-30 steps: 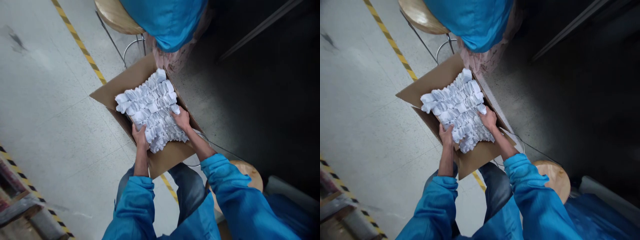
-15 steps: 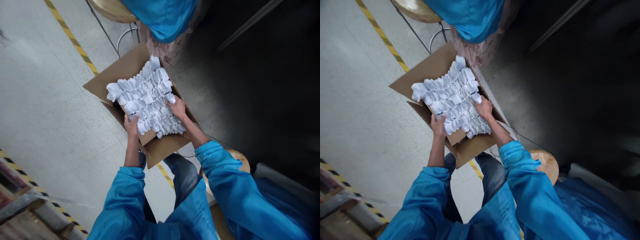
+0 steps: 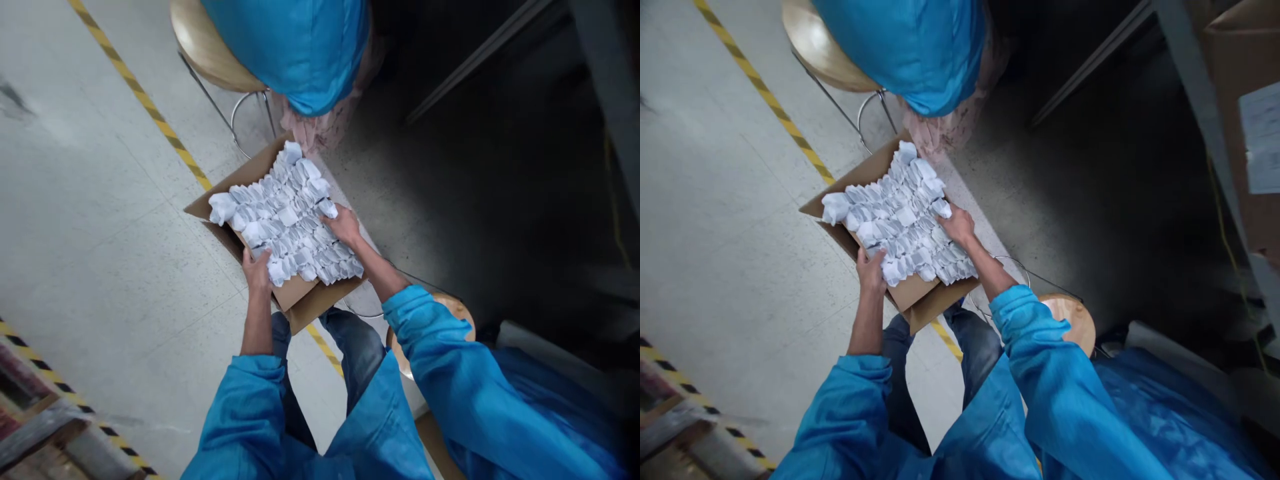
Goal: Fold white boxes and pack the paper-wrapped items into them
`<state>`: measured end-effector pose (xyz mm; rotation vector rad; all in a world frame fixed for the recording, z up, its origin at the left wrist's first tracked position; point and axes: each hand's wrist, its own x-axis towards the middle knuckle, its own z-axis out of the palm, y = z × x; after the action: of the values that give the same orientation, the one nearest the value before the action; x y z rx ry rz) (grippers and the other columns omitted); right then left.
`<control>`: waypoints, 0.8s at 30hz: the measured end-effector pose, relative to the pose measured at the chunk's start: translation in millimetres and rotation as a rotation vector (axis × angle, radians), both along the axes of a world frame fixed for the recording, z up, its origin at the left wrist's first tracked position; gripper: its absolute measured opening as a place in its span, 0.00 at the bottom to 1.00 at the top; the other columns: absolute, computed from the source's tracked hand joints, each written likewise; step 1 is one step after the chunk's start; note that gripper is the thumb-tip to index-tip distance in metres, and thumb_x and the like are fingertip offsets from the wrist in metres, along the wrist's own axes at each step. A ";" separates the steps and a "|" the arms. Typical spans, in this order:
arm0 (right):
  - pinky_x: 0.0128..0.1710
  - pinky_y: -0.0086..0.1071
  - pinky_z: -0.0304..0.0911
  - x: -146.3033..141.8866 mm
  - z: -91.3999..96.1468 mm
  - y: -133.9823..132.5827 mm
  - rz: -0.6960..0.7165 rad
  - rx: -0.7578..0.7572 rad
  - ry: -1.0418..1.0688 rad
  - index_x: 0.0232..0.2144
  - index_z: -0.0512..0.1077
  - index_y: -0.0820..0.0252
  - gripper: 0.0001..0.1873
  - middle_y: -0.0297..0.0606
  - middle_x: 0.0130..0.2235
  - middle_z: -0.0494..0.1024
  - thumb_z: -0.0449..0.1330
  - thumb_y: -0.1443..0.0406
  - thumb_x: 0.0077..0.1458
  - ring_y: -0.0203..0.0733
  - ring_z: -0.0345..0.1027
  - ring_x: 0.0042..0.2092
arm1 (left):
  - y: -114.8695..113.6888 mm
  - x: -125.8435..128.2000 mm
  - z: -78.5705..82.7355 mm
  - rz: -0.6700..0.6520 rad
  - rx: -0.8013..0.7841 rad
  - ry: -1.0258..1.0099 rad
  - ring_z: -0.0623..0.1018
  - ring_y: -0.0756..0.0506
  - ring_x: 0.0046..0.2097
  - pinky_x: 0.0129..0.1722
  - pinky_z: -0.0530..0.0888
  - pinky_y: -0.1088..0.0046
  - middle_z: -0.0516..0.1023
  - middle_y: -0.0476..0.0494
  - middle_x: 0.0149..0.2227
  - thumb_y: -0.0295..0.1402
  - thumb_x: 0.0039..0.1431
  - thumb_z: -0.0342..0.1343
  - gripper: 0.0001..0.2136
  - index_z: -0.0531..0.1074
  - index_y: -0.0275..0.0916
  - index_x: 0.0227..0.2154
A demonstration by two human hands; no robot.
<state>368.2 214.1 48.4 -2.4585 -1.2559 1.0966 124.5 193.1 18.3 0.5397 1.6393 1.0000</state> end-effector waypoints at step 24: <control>0.50 0.44 0.69 -44.8 195.1 -95.0 0.016 -0.048 0.071 0.51 0.70 0.60 0.18 0.42 0.51 0.74 0.58 0.56 0.64 0.44 0.71 0.49 | -86.6 -39.6 190.4 -0.040 -0.076 0.084 0.77 0.44 0.47 0.45 0.78 0.60 0.74 0.40 0.51 0.39 0.64 0.57 0.18 0.68 0.37 0.53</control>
<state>323.4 119.1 243.5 -2.4240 -1.2453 1.2209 84.9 106.5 208.7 0.5678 1.7271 0.8922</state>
